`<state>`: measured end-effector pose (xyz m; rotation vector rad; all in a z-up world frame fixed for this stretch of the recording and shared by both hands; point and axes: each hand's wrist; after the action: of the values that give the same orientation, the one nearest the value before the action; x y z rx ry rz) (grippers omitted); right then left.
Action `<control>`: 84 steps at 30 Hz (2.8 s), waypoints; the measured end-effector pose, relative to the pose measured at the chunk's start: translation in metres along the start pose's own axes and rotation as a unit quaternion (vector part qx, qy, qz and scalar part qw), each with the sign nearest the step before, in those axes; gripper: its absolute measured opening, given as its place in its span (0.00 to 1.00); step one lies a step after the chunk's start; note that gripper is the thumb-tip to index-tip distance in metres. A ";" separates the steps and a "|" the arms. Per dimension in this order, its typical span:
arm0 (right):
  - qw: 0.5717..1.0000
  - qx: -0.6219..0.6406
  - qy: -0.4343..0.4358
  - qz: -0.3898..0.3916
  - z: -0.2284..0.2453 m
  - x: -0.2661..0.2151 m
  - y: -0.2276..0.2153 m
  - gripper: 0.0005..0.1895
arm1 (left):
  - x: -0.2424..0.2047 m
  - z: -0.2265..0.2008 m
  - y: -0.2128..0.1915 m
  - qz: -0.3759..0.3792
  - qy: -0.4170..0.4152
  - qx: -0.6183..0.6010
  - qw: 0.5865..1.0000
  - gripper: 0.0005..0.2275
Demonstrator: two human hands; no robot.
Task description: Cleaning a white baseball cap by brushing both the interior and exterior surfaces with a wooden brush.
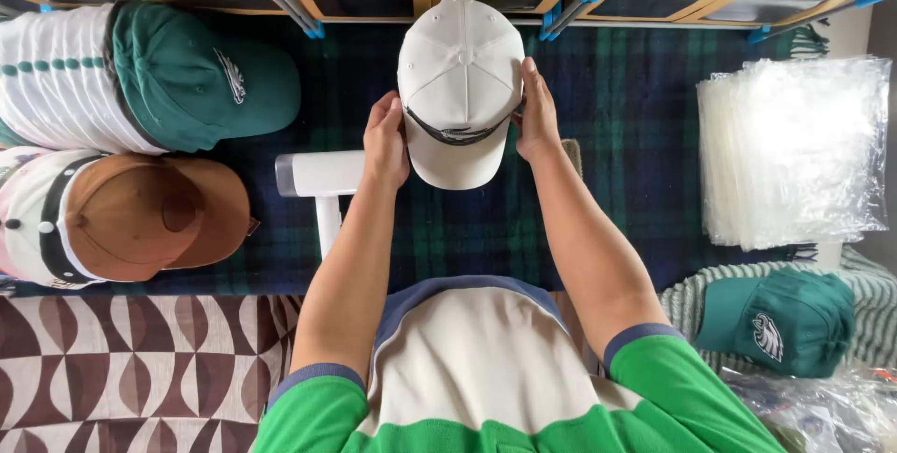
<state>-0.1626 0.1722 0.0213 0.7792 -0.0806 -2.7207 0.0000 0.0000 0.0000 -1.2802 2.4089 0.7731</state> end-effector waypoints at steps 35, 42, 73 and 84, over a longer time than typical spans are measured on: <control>0.956 -0.268 -0.065 0.099 -0.026 -0.139 -0.050 0.13 | -0.211 0.042 -0.086 0.167 0.651 0.521 0.526 0.04; 0.870 -0.435 -0.214 0.093 -0.073 -0.157 -0.087 0.38 | -0.215 0.100 -0.113 0.104 0.595 0.534 0.592 0.09; 0.858 -0.413 -0.273 -0.140 -0.055 -0.158 -0.194 0.14 | -0.171 0.081 -0.089 -0.061 -0.100 0.108 0.987 0.15; 0.774 -0.531 -0.326 0.112 -0.064 -0.209 -0.082 0.11 | -0.185 0.051 -0.073 0.044 -0.085 0.048 0.994 0.37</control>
<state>0.0168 0.3164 0.0620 -0.4758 1.0334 -2.1153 0.1647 0.1201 0.0274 -1.0336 2.3475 0.7483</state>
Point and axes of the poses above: each hand's wrist, its own x-axis towards the middle knuckle, its own y-axis out of the palm, z = x × y, and after that the axes turned 2 degrees about y, right-handed
